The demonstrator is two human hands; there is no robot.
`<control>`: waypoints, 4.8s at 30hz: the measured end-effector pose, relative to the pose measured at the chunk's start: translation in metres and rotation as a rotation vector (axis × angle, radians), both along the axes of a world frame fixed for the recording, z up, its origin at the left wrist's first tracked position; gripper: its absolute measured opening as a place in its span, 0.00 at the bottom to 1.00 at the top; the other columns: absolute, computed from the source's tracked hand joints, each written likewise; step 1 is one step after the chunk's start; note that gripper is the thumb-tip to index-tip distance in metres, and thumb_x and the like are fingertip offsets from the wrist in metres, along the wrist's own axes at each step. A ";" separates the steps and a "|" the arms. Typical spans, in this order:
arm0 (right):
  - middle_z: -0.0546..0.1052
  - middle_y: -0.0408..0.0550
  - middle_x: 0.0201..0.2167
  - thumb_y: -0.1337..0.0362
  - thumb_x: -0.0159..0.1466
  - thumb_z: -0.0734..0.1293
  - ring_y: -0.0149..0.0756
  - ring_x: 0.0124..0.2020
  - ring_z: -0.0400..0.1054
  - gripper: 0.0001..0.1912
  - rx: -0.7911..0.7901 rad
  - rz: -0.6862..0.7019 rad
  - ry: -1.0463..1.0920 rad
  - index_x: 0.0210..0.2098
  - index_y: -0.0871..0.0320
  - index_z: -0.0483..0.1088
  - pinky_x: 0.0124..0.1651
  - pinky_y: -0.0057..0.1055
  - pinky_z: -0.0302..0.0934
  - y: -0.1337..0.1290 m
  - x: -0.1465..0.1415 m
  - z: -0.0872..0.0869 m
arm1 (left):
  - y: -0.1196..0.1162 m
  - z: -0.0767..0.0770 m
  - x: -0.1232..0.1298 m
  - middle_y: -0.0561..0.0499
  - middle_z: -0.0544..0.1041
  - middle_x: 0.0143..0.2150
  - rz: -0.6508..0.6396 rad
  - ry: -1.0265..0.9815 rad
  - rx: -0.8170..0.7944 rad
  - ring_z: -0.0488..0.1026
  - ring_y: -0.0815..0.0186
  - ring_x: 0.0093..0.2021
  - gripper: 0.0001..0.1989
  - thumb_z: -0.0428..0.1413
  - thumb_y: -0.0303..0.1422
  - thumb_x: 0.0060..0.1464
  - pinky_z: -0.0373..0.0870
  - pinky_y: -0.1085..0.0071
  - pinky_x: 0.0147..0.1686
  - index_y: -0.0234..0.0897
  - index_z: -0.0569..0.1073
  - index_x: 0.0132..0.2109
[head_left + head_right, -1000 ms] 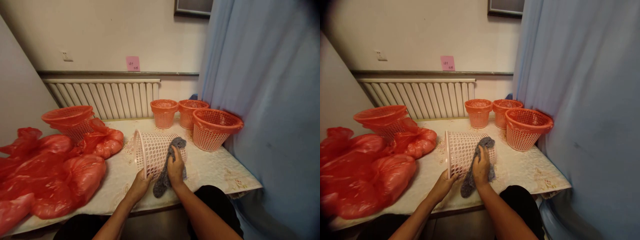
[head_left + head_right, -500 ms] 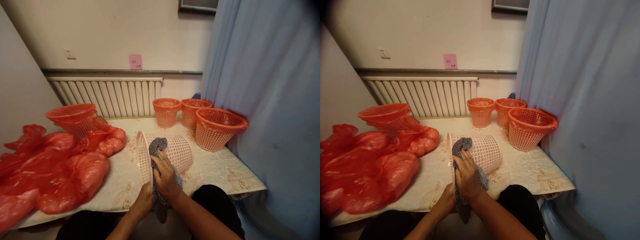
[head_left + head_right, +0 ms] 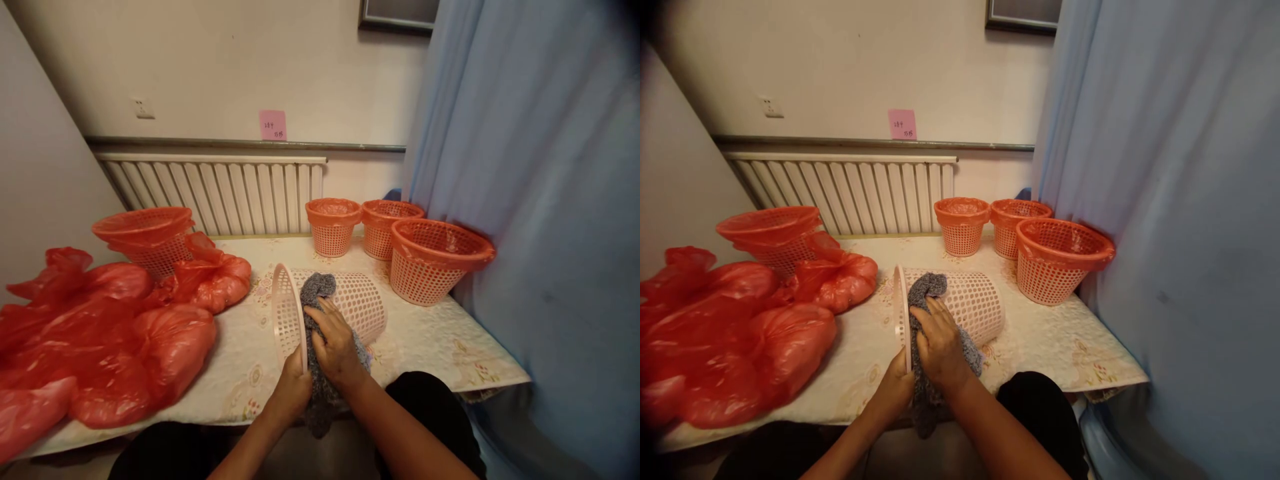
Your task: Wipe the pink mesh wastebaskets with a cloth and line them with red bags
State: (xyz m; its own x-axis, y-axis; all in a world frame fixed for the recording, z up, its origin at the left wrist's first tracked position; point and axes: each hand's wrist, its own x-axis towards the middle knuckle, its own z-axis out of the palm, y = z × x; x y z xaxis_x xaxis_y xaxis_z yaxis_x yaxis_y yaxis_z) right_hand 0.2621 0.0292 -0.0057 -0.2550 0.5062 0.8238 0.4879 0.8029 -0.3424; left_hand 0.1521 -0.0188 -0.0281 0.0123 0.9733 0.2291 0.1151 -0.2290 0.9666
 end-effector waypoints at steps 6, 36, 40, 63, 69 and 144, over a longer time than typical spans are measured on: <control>0.70 0.55 0.56 0.76 0.60 0.56 0.38 0.62 0.58 0.25 -0.043 -0.018 0.043 0.54 0.60 0.67 0.64 0.44 0.54 0.024 0.012 -0.006 | 0.004 -0.009 -0.007 0.45 0.77 0.52 0.012 0.028 -0.031 0.71 0.57 0.53 0.18 0.51 0.34 0.56 0.65 0.61 0.57 0.33 0.71 0.52; 0.63 0.59 0.61 0.76 0.58 0.55 0.45 0.66 0.51 0.27 0.037 -0.005 0.020 0.56 0.63 0.66 0.63 0.51 0.56 -0.008 -0.016 -0.025 | 0.018 -0.025 -0.027 0.46 0.79 0.48 0.040 0.129 -0.041 0.73 0.56 0.50 0.18 0.53 0.38 0.53 0.67 0.59 0.55 0.34 0.73 0.49; 0.64 0.59 0.61 0.75 0.59 0.55 0.45 0.66 0.51 0.27 0.053 0.005 0.001 0.57 0.63 0.64 0.63 0.50 0.56 -0.008 -0.016 -0.020 | 0.011 -0.030 -0.025 0.46 0.80 0.45 -0.002 0.140 -0.055 0.74 0.56 0.45 0.15 0.53 0.35 0.53 0.70 0.61 0.49 0.33 0.75 0.45; 0.67 0.57 0.58 0.77 0.60 0.55 0.40 0.64 0.55 0.25 -0.001 -0.038 0.004 0.55 0.61 0.66 0.65 0.46 0.54 0.011 -0.004 -0.007 | 0.005 -0.003 -0.011 0.46 0.77 0.51 0.030 0.030 0.013 0.71 0.59 0.52 0.18 0.49 0.28 0.53 0.63 0.61 0.57 0.34 0.71 0.51; 0.70 0.59 0.55 0.74 0.58 0.56 0.44 0.59 0.62 0.24 -0.146 -0.313 0.104 0.52 0.64 0.69 0.62 0.46 0.55 0.065 0.043 -0.022 | 0.008 -0.013 -0.018 0.44 0.78 0.51 0.007 0.046 -0.046 0.73 0.57 0.51 0.17 0.51 0.33 0.55 0.65 0.58 0.56 0.34 0.72 0.51; 0.60 0.55 0.63 0.77 0.56 0.55 0.43 0.66 0.51 0.30 -0.003 -0.017 0.060 0.58 0.61 0.64 0.64 0.48 0.55 -0.015 -0.025 -0.028 | 0.013 -0.030 -0.031 0.45 0.77 0.50 0.029 0.125 -0.004 0.71 0.55 0.52 0.18 0.53 0.34 0.54 0.65 0.58 0.56 0.33 0.72 0.51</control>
State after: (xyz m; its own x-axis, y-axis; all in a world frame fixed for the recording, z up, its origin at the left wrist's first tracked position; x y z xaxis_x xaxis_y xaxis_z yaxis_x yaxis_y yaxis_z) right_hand 0.2368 0.0147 -0.0335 -0.1963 0.5129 0.8357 0.4799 0.7935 -0.3743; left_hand 0.1210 -0.0059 -0.0582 0.0127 0.9745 0.2239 0.2409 -0.2203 0.9452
